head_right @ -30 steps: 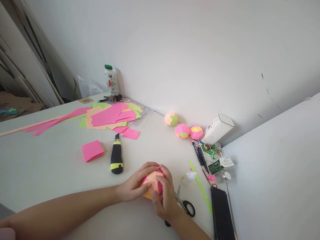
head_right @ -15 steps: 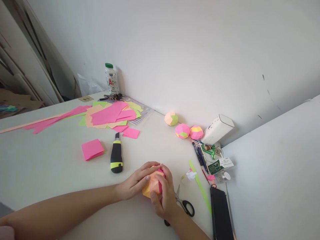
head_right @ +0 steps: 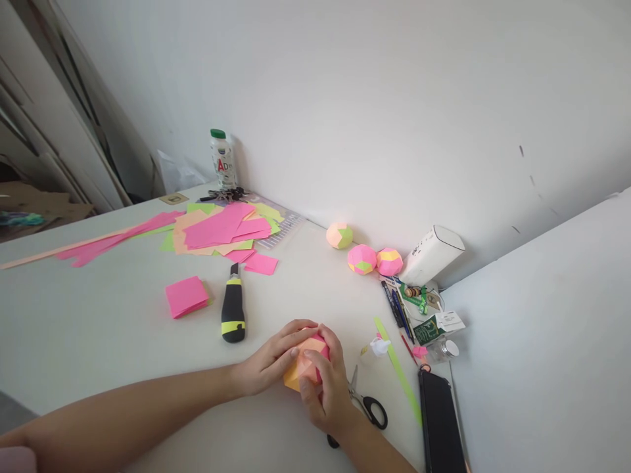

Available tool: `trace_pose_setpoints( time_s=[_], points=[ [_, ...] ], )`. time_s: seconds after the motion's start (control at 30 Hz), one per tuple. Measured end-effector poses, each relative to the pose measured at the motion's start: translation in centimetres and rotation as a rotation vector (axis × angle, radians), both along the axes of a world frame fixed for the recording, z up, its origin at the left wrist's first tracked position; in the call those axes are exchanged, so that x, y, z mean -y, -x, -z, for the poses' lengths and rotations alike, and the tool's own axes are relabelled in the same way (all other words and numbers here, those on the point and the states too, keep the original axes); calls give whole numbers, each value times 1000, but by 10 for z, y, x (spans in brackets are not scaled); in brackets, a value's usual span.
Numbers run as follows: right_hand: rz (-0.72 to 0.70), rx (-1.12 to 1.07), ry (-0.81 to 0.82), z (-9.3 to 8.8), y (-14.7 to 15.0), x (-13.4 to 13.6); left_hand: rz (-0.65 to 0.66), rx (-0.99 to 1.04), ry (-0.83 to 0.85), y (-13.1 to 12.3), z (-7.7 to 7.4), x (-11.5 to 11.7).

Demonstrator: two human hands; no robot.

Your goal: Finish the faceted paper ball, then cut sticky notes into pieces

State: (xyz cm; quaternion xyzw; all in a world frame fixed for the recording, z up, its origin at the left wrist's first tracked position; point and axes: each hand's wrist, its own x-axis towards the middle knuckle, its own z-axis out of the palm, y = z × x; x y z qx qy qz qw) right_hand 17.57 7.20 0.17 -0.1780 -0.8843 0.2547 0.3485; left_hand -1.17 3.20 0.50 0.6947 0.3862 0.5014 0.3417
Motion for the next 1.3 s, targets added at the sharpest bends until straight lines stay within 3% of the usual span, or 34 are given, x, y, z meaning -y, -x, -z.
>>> trace_pose_setpoints(
  time_s=[0.57,0.93,1.3],
  points=[
    [25,14,-25,-4,1,0,-15,13,-45,0,7,1],
    [34,26,-15,-5,2,0,-87,236,364,-2,6,0],
    [43,5,-23,-2,2,0,-98,179,393,-1,2,-1]
  ],
)
